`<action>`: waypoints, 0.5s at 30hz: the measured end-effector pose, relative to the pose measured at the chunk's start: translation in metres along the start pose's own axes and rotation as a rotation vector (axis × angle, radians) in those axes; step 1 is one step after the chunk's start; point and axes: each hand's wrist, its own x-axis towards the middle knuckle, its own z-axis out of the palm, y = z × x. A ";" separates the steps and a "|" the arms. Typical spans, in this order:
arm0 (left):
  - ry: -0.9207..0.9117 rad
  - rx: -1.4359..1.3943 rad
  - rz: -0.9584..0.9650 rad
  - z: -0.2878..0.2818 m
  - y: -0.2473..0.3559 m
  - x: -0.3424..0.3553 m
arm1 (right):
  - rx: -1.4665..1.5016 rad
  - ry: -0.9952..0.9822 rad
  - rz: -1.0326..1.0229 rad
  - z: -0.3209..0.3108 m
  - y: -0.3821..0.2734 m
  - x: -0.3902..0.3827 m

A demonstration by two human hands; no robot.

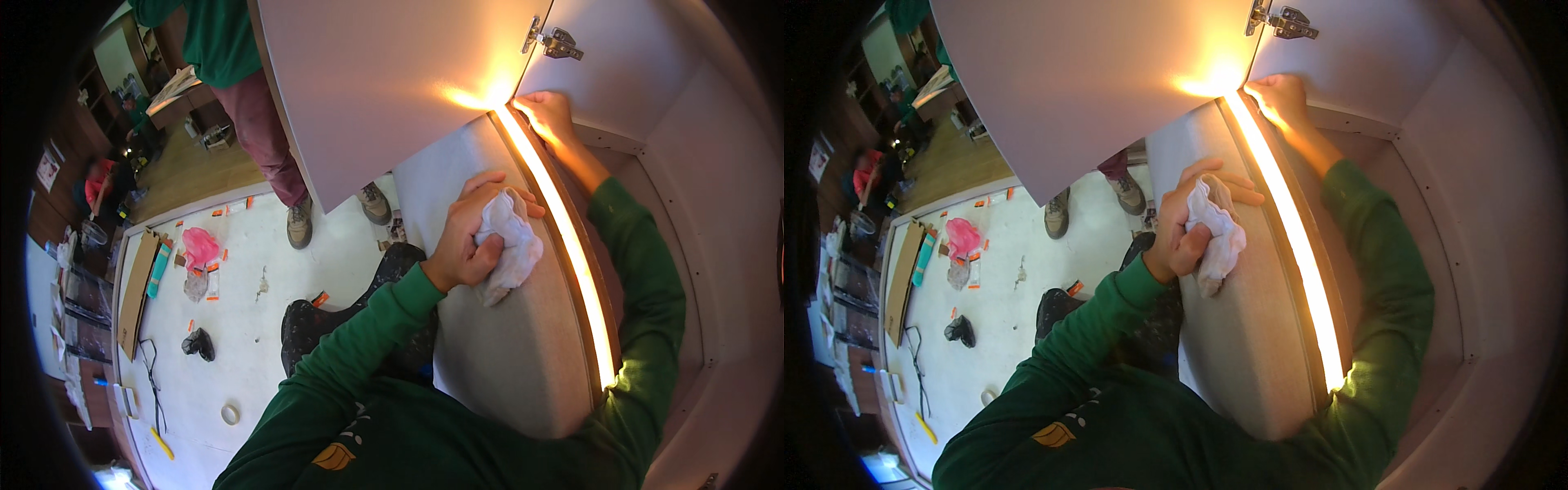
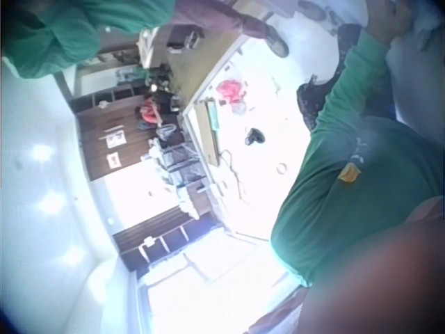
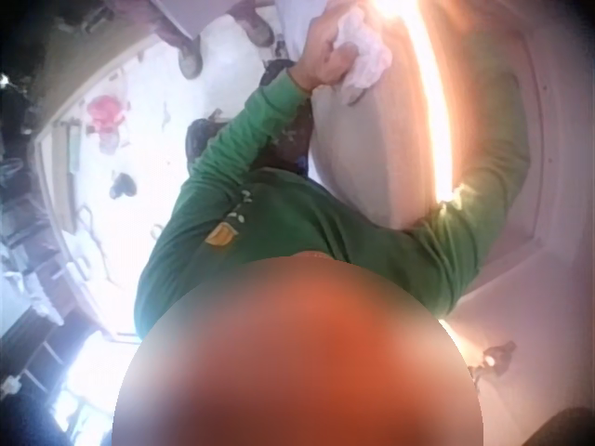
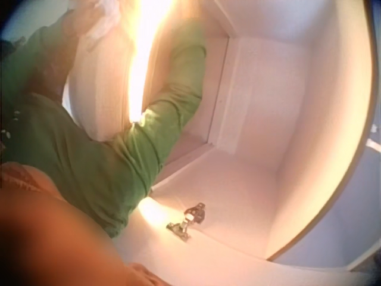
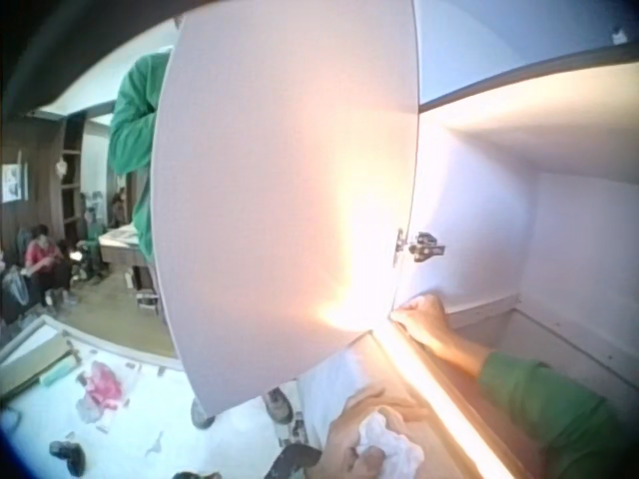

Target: The person kneels in front of an open cabinet and installs an LED strip along the inner edge. They use a cloth to wipe the surface and a small tool to press the strip into place, adjusting it along the length of the cabinet.

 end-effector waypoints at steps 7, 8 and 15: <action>0.027 -0.004 0.002 0.001 0.001 0.001 | -0.117 0.071 -0.093 -0.002 0.004 -0.003; 0.059 -0.017 -0.011 0.004 0.002 0.001 | -0.107 0.093 -0.061 -0.001 0.001 -0.005; 0.002 0.002 0.013 -0.002 0.004 0.003 | -0.066 -0.005 0.064 -0.013 -0.021 -0.021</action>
